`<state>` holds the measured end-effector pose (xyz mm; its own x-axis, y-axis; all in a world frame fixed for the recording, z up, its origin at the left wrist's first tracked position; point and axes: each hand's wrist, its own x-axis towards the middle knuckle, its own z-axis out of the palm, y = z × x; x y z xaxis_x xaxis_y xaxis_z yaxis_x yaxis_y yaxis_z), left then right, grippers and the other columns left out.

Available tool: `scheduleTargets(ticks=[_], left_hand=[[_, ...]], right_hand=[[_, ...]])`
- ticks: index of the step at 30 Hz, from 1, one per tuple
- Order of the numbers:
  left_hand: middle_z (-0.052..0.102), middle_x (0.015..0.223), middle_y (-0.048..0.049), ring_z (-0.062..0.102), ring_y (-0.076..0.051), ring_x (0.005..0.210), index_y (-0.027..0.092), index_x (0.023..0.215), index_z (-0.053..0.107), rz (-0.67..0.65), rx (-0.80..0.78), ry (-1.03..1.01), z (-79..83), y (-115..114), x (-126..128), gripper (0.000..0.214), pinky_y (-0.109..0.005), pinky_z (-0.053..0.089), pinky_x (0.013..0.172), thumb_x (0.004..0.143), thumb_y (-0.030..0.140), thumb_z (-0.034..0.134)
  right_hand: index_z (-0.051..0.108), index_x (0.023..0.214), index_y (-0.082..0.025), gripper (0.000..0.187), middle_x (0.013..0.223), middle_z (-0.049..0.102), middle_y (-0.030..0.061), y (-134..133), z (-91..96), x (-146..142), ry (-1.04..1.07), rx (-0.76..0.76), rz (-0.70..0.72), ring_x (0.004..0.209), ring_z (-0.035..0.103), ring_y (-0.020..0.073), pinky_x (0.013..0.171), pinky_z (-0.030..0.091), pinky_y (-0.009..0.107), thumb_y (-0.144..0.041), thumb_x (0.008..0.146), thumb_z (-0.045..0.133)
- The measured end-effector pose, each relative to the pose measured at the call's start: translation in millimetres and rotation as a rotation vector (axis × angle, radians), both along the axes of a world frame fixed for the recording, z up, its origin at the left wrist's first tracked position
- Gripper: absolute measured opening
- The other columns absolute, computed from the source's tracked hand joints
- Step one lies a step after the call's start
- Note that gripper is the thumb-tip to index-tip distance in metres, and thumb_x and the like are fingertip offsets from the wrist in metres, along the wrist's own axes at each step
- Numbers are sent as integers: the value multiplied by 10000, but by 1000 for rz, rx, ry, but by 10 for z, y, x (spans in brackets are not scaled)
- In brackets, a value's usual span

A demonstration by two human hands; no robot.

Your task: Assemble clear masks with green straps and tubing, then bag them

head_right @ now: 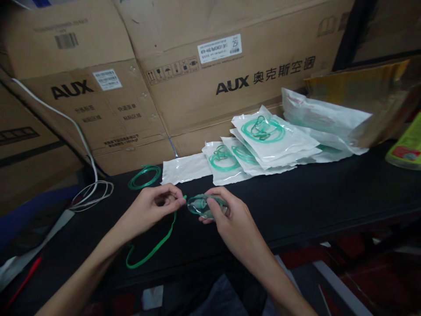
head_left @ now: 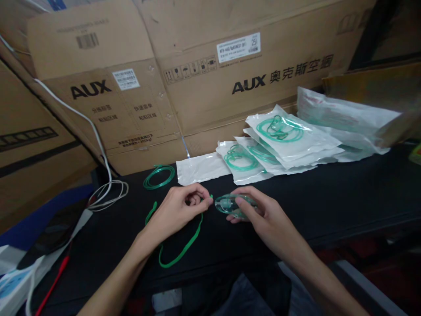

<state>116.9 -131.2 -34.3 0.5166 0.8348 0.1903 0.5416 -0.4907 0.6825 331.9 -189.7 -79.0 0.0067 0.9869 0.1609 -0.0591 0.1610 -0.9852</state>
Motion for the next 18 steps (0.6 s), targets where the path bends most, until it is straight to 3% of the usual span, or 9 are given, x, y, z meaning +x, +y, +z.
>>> scheduleTargets(ticks=[4, 9, 18], left_hand=[[703, 810, -23, 635, -145, 760, 150, 927, 709, -31, -124, -184, -4, 3, 8, 170, -251, 492, 722, 881, 313, 692], [704, 773, -19, 628, -137, 718, 147, 946, 746, 26, -95, -309, 41, 9, -2, 221, -240, 495, 695, 866, 349, 708], [760, 874, -54, 619, -148, 711, 161, 1053, 787, 13, 2, -176, -6, -1, -11, 297, -258, 469, 671, 911, 402, 686]], right_hand=[[641, 1155, -148, 419, 982, 740, 72, 27, 27, -22, 25, -24, 79, 744, 770, 195, 744, 661, 334, -455, 872, 670], [677, 1123, -127, 414, 914, 748, 86, 63, 24, -99, -18, -10, 151, 727, 757, 200, 732, 656, 353, -476, 916, 596], [706, 1138, -140, 375, 848, 769, 72, 28, 34, -129, -182, 37, 69, 676, 752, 199, 670, 630, 326, -425, 963, 535]])
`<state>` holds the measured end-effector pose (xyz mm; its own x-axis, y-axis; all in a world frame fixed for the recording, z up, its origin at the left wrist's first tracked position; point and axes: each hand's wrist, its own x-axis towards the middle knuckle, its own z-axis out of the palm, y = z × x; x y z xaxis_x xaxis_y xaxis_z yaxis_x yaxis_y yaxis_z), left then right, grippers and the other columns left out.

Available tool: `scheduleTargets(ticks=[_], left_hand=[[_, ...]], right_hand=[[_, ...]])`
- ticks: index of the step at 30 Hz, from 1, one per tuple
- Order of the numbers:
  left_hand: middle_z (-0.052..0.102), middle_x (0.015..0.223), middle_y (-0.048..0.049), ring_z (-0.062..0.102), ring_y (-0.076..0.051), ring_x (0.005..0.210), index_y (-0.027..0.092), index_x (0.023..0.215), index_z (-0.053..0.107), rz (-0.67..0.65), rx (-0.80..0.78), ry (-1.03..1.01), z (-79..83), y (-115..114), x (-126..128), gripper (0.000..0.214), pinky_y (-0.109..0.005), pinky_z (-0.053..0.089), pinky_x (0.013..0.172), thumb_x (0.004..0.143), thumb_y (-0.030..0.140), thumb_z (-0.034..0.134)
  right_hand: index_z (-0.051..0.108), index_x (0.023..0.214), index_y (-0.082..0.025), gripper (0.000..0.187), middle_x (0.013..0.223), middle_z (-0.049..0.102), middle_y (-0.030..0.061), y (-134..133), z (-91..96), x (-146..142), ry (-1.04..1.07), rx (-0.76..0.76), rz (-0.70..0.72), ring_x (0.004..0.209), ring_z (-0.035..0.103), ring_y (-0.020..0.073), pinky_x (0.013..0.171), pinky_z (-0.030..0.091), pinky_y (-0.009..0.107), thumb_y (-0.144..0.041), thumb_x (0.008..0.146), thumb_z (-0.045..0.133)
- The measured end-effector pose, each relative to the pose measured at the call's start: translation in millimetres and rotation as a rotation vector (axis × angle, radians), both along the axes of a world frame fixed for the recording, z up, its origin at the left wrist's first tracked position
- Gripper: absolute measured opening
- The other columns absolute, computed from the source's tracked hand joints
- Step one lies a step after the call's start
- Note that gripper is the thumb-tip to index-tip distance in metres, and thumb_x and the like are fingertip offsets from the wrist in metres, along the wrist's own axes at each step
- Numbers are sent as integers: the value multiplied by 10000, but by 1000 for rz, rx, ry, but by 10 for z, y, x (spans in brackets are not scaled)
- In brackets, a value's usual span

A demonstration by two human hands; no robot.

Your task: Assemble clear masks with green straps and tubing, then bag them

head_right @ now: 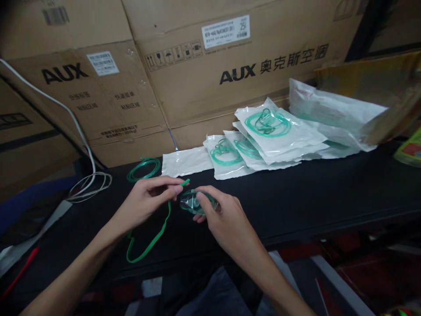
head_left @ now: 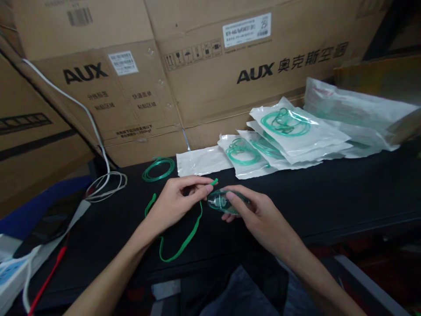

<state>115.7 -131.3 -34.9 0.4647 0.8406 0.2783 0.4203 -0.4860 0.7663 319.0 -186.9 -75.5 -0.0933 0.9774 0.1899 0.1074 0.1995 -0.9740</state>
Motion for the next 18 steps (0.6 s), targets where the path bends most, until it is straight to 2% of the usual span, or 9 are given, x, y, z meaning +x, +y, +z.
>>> scheduleTargets(ticks=[8, 14, 18], left_hand=[[662, 631, 14, 585, -120, 609, 143, 1056, 770, -52, 70, 37, 39, -76, 25, 243, -229, 441, 614, 936, 283, 612], [625, 558, 35, 532, -99, 513, 161, 1006, 784, -20, 47, 61, 43, -63, 62, 295, -211, 413, 547, 939, 419, 656], [565, 464, 53, 515, -100, 464, 159, 1043, 785, -47, 18, 126, 159, -14, 91, 341, -206, 399, 525, 949, 453, 639]], right_hand=[[722, 1134, -154, 346, 845, 776, 62, -26, 1, -3, -25, 3, -8, 663, 752, 183, 651, 621, 294, -385, 971, 522], [722, 1129, -171, 323, 856, 776, 50, -24, 0, -4, -28, 10, -13, 654, 745, 171, 650, 616, 282, -379, 980, 525], [723, 1114, -168, 310, 769, 757, 34, -21, 5, -9, -39, 6, -13, 639, 738, 171, 629, 599, 269, -365, 988, 520]])
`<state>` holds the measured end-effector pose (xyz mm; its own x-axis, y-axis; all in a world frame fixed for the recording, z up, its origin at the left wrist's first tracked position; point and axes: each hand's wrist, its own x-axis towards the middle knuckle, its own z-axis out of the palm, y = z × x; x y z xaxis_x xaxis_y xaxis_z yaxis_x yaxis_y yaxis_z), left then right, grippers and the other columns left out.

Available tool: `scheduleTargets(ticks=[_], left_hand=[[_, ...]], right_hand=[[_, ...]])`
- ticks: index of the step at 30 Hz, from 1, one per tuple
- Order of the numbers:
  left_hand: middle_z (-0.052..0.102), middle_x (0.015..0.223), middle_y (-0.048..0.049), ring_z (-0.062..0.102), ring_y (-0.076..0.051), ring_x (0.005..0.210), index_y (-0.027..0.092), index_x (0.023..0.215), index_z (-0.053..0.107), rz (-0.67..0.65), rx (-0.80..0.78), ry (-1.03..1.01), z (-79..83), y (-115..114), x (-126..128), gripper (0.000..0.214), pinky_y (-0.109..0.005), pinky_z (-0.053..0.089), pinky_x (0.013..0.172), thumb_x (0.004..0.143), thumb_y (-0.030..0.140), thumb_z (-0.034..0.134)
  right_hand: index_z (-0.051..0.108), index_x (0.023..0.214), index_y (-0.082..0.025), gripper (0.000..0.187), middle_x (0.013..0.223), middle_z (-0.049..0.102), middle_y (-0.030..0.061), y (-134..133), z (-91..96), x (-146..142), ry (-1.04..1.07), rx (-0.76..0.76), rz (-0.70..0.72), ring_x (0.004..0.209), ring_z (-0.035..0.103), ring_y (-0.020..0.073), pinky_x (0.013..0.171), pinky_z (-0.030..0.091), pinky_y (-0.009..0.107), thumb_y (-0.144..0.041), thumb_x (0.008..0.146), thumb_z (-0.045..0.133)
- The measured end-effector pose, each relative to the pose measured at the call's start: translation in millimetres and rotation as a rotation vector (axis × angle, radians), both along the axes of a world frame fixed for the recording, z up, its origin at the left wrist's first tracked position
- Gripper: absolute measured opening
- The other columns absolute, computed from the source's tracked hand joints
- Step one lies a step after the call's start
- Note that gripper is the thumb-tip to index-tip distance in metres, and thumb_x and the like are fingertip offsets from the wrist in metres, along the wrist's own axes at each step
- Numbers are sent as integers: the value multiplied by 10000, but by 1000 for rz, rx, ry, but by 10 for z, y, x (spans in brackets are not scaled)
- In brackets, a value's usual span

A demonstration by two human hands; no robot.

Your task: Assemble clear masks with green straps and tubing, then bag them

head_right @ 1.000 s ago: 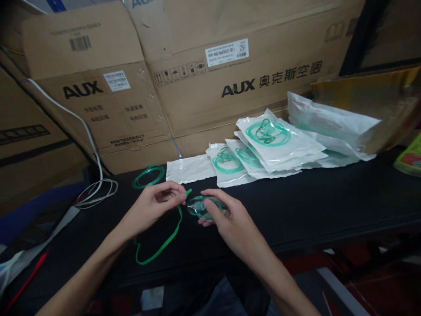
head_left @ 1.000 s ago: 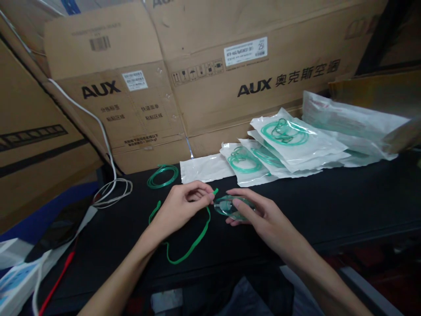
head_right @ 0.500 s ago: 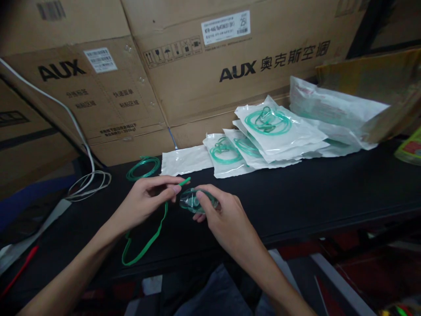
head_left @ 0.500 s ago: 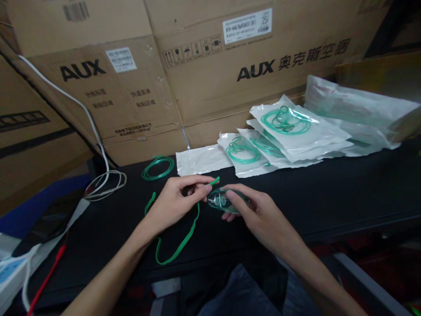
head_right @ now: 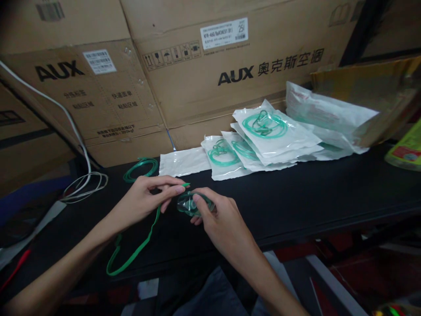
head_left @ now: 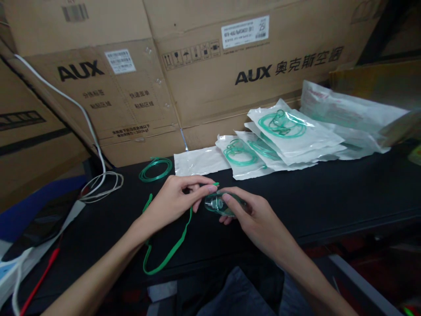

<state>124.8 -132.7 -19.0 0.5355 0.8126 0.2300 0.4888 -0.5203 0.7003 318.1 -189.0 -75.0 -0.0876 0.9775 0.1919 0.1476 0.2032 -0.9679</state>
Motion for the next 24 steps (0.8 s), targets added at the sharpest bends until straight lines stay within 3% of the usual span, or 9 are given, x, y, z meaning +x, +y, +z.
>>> scheduleTargets(ticks=[4, 12, 24], left_hand=[[575, 479, 52, 512, -94, 457, 155, 1088, 772, -72, 8, 31, 88, 58, 13, 324, -196, 377, 503, 958, 416, 629], [573, 492, 47, 496, -87, 435, 163, 1004, 785, -105, 89, 42, -69, 92, -59, 256, -197, 356, 473, 946, 374, 652], [575, 526, 36, 466, -84, 479, 142, 920, 786, -135, 143, 56, -86, 75, -75, 225, -203, 344, 495, 914, 324, 654]], right_hand=[[719, 1119, -167, 307, 763, 755, 37, -10, -14, -6, 13, -6, -11, 641, 741, 179, 635, 603, 281, -367, 984, 530], [721, 1109, -162, 319, 782, 760, 49, 2, -4, 7, 47, -9, -9, 644, 743, 188, 641, 617, 301, -379, 979, 527], [712, 1116, -165, 371, 827, 775, 73, 6, -17, 5, 33, -35, -37, 672, 756, 218, 656, 642, 345, -459, 946, 561]])
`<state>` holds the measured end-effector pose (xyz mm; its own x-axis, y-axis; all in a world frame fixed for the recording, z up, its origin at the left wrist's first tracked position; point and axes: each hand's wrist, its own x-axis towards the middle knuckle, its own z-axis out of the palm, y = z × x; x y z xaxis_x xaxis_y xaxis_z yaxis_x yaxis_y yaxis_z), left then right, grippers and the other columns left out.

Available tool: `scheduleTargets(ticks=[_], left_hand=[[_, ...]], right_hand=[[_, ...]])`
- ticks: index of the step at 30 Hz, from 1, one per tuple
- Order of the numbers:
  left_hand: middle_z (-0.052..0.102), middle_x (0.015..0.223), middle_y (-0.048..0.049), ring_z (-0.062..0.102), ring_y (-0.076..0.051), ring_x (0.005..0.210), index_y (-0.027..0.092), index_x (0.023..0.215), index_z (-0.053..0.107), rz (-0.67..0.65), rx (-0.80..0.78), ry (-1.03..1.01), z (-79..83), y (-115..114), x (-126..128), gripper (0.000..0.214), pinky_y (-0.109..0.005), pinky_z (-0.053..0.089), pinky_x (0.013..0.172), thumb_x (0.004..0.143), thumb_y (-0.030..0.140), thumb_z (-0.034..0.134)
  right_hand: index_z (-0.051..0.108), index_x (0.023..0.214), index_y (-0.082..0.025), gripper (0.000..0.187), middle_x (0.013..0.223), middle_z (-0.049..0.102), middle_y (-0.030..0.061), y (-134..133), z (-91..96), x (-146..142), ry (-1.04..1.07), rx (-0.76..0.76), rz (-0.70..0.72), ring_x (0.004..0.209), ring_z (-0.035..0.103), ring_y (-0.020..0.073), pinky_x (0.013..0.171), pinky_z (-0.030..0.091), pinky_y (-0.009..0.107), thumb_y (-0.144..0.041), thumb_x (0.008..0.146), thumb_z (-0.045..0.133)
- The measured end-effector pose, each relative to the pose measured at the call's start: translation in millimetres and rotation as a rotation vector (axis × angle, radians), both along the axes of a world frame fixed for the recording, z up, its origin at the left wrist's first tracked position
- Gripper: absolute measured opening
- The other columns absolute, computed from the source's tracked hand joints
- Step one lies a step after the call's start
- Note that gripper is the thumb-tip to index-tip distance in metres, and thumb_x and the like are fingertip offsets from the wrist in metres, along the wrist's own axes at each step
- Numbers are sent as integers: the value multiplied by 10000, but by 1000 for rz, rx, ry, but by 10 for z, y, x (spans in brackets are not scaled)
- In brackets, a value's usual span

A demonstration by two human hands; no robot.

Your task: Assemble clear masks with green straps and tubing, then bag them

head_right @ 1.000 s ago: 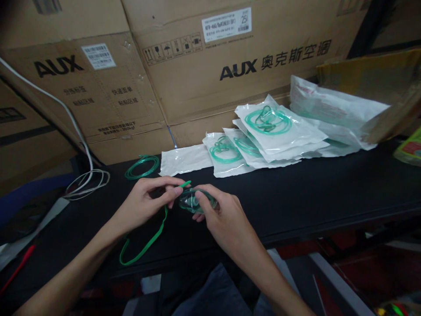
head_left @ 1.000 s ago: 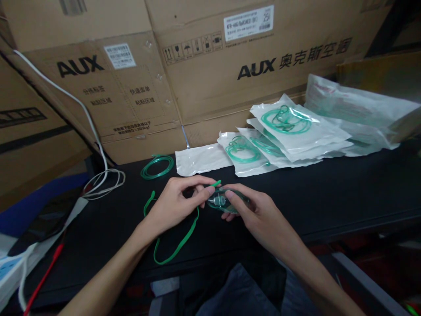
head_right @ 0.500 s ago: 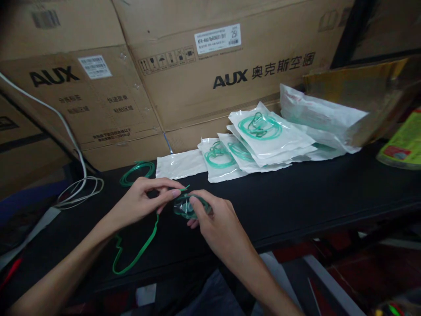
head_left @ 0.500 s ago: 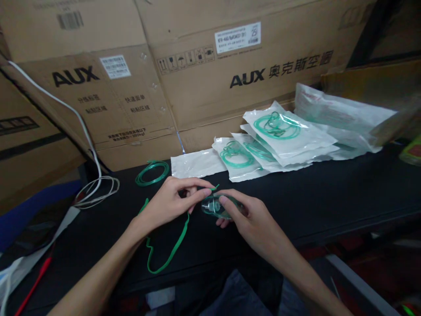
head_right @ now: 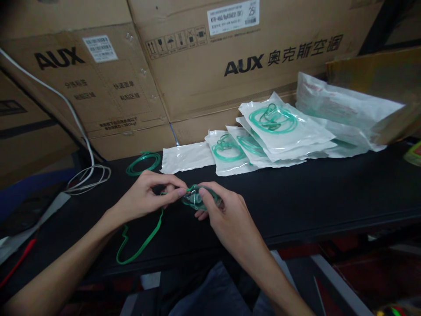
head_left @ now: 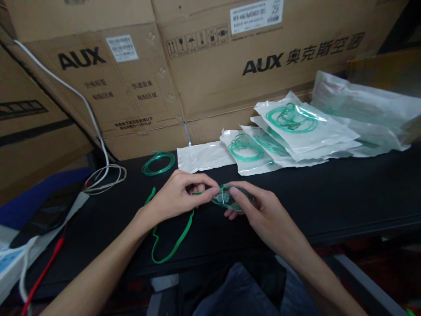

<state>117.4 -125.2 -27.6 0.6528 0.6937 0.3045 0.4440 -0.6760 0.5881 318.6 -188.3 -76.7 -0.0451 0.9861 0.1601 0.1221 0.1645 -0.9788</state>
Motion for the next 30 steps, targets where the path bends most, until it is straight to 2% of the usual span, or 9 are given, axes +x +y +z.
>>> scheduleTargets(ticks=[4, 18, 30], left_hand=[[614, 552, 23, 492, -88, 491, 148, 923, 784, -3, -13, 20, -10, 5, -17, 223, -202, 359, 503, 911, 327, 651], [575, 524, 47, 481, -81, 477, 158, 931, 782, 13, 46, -21, 2, -13, -14, 234, -207, 382, 534, 939, 347, 645], [590, 560, 44, 491, -83, 503, 167, 917, 785, 23, 118, -1, 12, -8, -29, 203, -212, 376, 544, 925, 333, 667]], right_hand=[[713, 1116, -163, 385, 799, 767, 65, 1, -4, 4, -6, 4, -1, 672, 755, 223, 654, 639, 349, -472, 943, 562], [726, 1110, -196, 289, 819, 767, 25, -28, -16, 10, -65, 62, 23, 661, 733, 172, 649, 599, 277, -391, 975, 559], [726, 1115, -197, 289, 837, 767, 23, -30, -19, 11, -59, 63, 19, 674, 731, 173, 656, 600, 283, -399, 985, 565]])
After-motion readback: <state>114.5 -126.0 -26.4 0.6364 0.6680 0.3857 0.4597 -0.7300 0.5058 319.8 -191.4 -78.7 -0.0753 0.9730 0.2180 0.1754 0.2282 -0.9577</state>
